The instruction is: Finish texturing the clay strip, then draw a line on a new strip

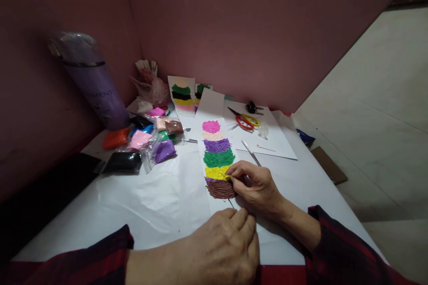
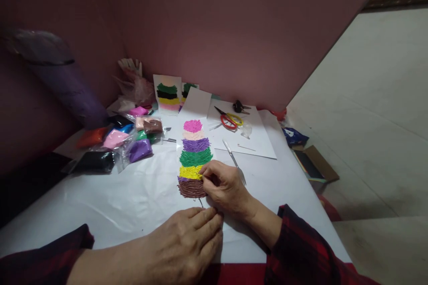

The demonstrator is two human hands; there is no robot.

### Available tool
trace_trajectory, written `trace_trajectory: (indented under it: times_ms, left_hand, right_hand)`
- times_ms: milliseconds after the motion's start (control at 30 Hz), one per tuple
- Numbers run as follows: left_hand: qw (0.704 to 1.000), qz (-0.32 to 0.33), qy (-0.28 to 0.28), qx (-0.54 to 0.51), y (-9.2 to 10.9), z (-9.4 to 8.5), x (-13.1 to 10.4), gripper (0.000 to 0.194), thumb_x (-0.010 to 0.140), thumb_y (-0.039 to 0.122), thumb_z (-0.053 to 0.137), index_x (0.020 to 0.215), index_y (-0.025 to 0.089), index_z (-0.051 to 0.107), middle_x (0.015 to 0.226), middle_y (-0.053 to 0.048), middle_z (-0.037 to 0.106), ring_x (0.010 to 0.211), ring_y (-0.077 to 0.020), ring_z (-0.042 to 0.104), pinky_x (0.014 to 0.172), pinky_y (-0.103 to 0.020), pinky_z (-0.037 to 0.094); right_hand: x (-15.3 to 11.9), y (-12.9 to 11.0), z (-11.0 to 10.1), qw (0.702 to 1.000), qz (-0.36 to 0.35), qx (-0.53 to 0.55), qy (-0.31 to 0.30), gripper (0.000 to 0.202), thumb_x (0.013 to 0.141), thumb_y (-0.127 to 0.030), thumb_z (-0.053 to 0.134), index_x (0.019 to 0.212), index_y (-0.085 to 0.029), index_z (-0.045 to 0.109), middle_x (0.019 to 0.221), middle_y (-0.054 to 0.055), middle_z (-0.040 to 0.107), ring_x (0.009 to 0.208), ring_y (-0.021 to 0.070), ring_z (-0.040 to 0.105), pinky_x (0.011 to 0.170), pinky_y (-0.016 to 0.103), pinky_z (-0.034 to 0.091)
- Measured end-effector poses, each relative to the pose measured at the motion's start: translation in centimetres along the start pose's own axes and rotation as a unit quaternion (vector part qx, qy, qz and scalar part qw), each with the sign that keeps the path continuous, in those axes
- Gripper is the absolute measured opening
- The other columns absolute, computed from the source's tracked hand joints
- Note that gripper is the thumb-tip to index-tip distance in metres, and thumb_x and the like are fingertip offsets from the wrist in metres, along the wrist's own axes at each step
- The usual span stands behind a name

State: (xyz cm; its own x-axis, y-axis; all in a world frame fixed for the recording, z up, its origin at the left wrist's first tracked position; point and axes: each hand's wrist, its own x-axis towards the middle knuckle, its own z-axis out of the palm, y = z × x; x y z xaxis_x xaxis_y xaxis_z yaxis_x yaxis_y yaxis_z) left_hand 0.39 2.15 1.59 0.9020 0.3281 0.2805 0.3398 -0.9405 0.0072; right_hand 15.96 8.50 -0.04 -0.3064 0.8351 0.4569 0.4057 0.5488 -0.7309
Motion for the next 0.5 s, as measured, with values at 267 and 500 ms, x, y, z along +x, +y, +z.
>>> trace_trajectory:
  times_ms: [267,500]
  left_hand:
    - [1.000,0.011,0.023,-0.005,0.0,0.9,-0.2,0.015,0.090,0.012,0.048,0.096,0.008,0.060,0.085,-0.013,0.065,0.081,-0.0212,0.058,0.067,-0.033,0.050]
    - [1.000,0.013,-0.005,-0.011,-0.1,-0.3,0.1,0.011,0.089,0.012,0.049,0.092,0.008,0.060,0.081,-0.011,0.063,0.076,-0.0212,0.057,0.062,-0.033,0.050]
  right_hand:
    - [-0.2,0.1,-0.1,1.000,-0.017,-0.002,-0.013,0.016,0.075,-0.006,0.052,0.071,-0.021,0.056,0.077,0.003,0.068,0.070,0.0152,0.064,0.064,0.029,0.054]
    - [-0.5,0.0,-0.3,1.000,-0.024,-0.010,-0.017,0.017,0.074,-0.005,0.051,0.072,-0.021,0.056,0.075,0.003,0.067,0.068,0.0150,0.064,0.061,0.028,0.052]
